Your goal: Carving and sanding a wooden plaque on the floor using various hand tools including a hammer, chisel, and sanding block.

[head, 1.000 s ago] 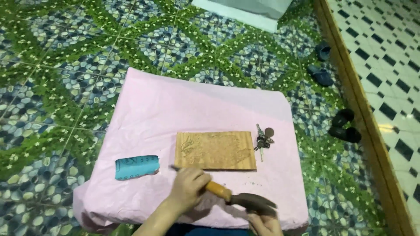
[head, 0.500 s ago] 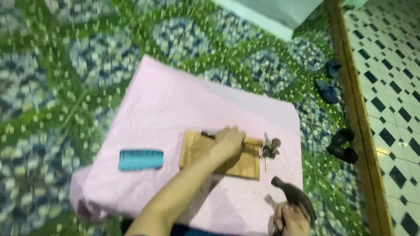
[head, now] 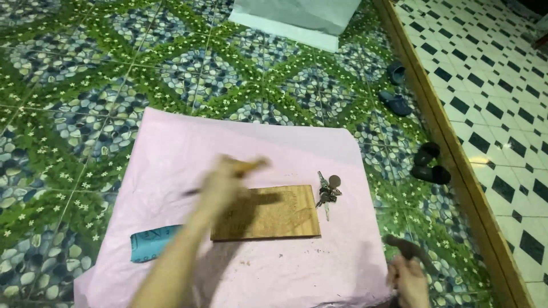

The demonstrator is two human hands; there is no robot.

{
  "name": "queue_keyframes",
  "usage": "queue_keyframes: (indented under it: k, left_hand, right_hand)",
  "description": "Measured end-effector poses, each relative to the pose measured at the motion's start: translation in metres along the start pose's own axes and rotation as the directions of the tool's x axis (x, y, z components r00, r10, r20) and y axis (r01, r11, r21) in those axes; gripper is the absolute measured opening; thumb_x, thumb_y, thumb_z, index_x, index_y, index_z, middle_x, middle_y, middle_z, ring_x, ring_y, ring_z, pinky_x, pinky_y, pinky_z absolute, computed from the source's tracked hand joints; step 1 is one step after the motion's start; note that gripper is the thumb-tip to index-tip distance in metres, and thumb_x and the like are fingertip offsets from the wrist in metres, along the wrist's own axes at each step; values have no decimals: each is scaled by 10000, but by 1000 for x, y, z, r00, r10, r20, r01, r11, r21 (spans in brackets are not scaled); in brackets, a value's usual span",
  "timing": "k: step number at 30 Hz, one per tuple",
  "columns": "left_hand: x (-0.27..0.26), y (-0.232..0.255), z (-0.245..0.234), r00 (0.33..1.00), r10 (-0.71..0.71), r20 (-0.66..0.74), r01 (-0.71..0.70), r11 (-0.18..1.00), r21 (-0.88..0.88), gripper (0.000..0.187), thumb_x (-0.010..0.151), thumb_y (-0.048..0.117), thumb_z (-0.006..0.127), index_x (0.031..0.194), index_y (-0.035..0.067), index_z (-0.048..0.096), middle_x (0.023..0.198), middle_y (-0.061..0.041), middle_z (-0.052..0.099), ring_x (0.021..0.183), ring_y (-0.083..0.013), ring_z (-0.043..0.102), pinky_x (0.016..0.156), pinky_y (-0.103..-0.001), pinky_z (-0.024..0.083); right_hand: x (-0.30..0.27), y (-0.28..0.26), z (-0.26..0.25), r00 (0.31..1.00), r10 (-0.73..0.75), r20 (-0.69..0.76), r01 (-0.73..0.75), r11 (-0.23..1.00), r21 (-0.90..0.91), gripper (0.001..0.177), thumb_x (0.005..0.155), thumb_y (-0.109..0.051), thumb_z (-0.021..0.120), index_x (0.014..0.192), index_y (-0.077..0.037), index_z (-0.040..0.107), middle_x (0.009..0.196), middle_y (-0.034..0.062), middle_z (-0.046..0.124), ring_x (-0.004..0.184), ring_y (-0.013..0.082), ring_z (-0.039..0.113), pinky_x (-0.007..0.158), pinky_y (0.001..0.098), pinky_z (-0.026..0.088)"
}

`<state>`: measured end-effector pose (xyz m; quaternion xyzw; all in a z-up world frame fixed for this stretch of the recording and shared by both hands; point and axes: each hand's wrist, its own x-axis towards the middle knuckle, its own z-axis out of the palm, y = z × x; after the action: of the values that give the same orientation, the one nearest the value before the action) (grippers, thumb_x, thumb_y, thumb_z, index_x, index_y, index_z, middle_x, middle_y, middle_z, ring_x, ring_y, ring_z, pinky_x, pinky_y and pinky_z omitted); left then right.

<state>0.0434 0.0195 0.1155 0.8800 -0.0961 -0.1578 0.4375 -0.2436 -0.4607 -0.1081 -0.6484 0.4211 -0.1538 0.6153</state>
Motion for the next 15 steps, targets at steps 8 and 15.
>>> queue_keyframes:
  k: [8, 15]
  left_hand:
    - [-50, -379, -124, 745, -482, -461, 651, 674, 348, 579, 939, 570, 593, 1130, 59, 789, 925, -217, 808, 845, -405, 758, 720, -482, 574]
    - [-88, -494, -68, 711, -673, -204, 482, 677, -556, 551, 1132, 331, 589, 1262, -203, 631, 1108, -373, 662, 943, -403, 596, 763, -498, 473]
  right_hand:
    - [109, 145, -61, 910, 267, 317, -364, 880, 306, 468, 1146, -274, 346, 1070, 158, 511, 1426, 332, 578, 1247, 446, 551, 1078, 577, 392]
    - [77, 141, -47, 938, 296, 178, -341, 881, 329, 364, 1041, -275, 580, 1197, 43, 665, 1079, 184, 690, 909, 289, 635, 782, 409, 497]
